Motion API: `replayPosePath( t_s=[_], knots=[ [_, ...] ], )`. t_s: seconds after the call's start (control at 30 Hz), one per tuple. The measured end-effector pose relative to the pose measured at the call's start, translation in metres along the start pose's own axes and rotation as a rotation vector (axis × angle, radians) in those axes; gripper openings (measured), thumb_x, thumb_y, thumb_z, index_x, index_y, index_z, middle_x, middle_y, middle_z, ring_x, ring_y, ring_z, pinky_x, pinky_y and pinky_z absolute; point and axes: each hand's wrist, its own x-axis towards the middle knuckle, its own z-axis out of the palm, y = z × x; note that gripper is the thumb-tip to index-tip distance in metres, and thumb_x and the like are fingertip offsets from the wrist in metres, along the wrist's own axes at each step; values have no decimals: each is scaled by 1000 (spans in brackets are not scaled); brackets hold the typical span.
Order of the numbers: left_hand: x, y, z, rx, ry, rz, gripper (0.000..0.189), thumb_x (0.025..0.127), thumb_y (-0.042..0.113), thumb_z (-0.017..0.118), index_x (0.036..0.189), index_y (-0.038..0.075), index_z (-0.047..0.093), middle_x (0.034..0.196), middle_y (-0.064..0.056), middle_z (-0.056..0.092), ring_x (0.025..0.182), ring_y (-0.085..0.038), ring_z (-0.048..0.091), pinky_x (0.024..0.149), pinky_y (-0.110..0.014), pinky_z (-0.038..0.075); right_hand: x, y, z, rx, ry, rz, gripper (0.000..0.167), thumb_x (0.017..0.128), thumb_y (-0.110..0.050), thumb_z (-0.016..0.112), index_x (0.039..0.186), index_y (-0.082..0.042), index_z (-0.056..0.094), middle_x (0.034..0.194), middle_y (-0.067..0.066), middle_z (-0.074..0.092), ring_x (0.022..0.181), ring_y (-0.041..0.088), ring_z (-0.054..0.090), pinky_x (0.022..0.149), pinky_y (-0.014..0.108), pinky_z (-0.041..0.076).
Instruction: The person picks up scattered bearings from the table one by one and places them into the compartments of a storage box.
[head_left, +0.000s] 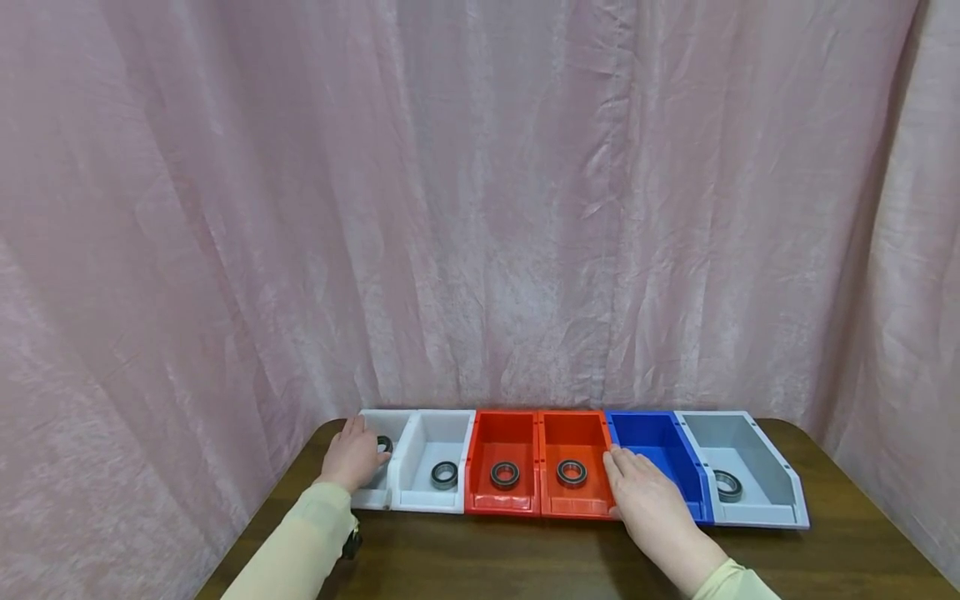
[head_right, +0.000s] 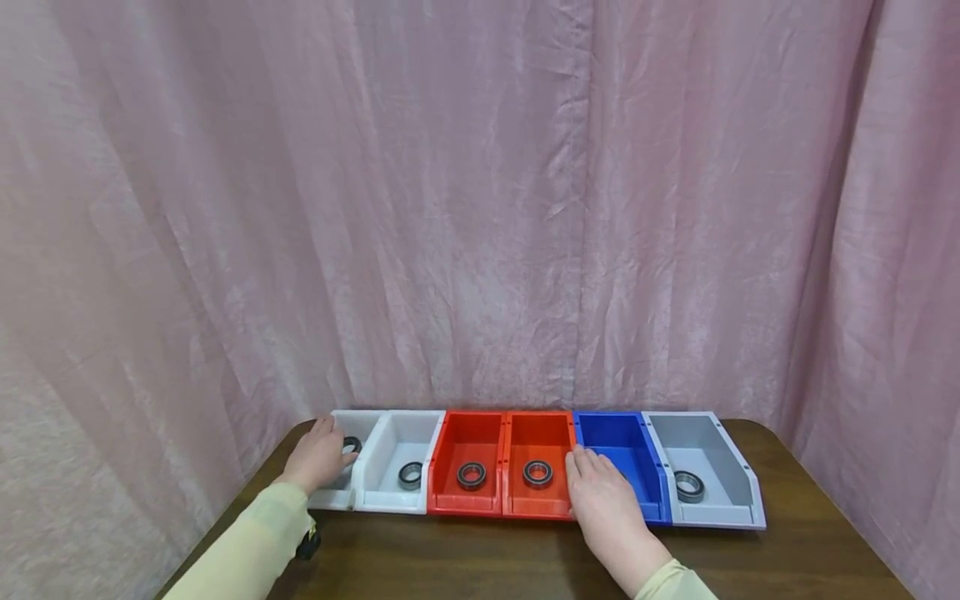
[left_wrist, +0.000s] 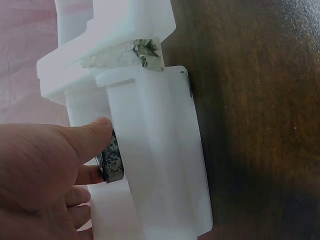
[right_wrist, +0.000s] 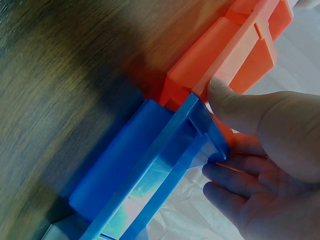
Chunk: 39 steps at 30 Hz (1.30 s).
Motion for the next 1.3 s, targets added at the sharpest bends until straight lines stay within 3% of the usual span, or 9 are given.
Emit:
replayPosePath(
  t_s=[0.43, 0.7, 0.93, 1.1, 1.3],
  knots=[
    [-1, 3, 10, -27, -7, -17, 47, 102, 21, 79, 128, -18, 69, 163, -39, 43, 159, -57, 29, 126, -74, 24, 1, 0, -1, -9, -20, 5, 72, 83, -18, 97, 140, 14, 66, 145, 32, 65, 136, 46, 63, 117, 59, 48],
    [-3, 2, 20, 39, 55, 7, 43, 97, 19, 83, 120, -16, 71, 160, -39, 46, 157, -57, 33, 125, -75, 25, 1, 0, 0, -22, 0, -6, 72, 81, -18, 98, 138, 14, 66, 144, 32, 65, 135, 47, 64, 116, 59, 49],
    [-3, -4, 34, 43, 97, 19, 37, 95, 17, 82, 114, -14, 74, 160, -39, 46, 157, -57, 31, 126, -76, 20, 0, -1, 1, -18, 4, -6, 72, 81, -17, 98, 138, 14, 66, 143, 33, 65, 134, 48, 64, 115, 59, 49],
    [-1, -3, 37, 49, 61, 2, 35, 97, 15, 79, 117, -12, 75, 164, -38, 42, 159, -56, 26, 127, -76, 15, 1, -2, 0, -15, -20, 2, 72, 83, -18, 97, 140, 13, 66, 144, 33, 65, 135, 48, 63, 117, 60, 48],
    [-1, 2, 32, 43, 10, -24, 22, 102, 3, 62, 112, -10, 77, 168, -37, 37, 163, -55, 19, 128, -76, 9, 1, -2, -1, -10, -35, 10, 72, 84, -18, 96, 140, 13, 65, 145, 33, 64, 136, 48, 63, 117, 60, 48]
  ],
)
